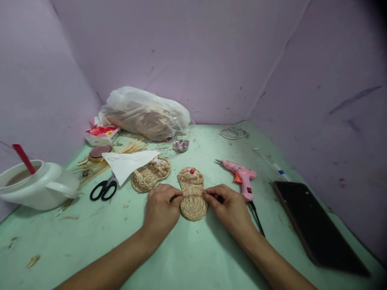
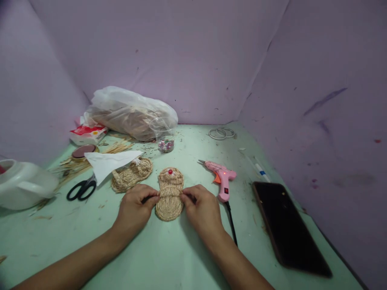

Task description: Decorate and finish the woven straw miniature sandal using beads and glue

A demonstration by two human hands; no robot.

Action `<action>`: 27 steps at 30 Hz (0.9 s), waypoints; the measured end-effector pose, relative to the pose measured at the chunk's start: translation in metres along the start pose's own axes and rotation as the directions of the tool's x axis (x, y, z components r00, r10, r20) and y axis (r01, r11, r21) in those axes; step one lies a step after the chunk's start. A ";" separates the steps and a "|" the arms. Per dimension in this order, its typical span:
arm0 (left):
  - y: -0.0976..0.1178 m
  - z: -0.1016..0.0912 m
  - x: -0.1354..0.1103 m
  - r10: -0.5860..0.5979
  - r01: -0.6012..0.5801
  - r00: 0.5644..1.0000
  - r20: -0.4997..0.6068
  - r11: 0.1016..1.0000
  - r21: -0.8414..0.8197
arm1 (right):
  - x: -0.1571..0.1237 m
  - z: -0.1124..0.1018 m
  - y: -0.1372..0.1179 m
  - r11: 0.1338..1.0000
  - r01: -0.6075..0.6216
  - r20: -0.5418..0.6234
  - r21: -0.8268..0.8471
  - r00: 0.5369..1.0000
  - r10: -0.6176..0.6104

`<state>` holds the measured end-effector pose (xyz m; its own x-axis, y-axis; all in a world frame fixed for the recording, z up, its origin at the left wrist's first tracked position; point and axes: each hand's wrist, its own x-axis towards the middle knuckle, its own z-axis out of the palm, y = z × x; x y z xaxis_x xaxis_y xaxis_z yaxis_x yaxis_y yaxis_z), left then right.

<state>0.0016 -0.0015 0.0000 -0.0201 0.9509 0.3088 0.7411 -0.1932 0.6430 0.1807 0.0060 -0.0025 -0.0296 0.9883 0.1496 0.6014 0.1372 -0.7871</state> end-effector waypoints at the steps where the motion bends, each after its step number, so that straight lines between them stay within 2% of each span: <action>1: 0.000 0.000 0.000 -0.001 0.000 1.000 0.005 1.000 0.003 | 0.000 0.000 0.000 1.000 -0.006 0.006 0.002 1.000 0.006; 6: 0.001 -0.001 -0.001 -0.007 0.007 1.000 0.006 1.000 0.020 | 0.000 0.000 0.002 1.000 -0.023 0.029 -0.002 0.999 0.024; 17: 0.003 0.000 -0.001 -0.046 0.046 0.999 0.003 0.998 0.037 | -0.001 0.005 0.004 0.997 -0.061 -0.007 0.053 0.998 0.061; 27: 0.005 -0.001 -0.001 -0.036 0.034 0.999 0.028 0.998 0.055 | -0.001 0.005 0.005 0.999 -0.030 0.004 0.015 1.000 0.029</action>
<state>0.0042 -0.0041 0.0038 -0.0274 0.9637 0.2657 0.7757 -0.1472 0.6137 0.1798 0.0056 -0.0096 -0.0152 0.9922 0.1238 0.5899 0.1089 -0.8001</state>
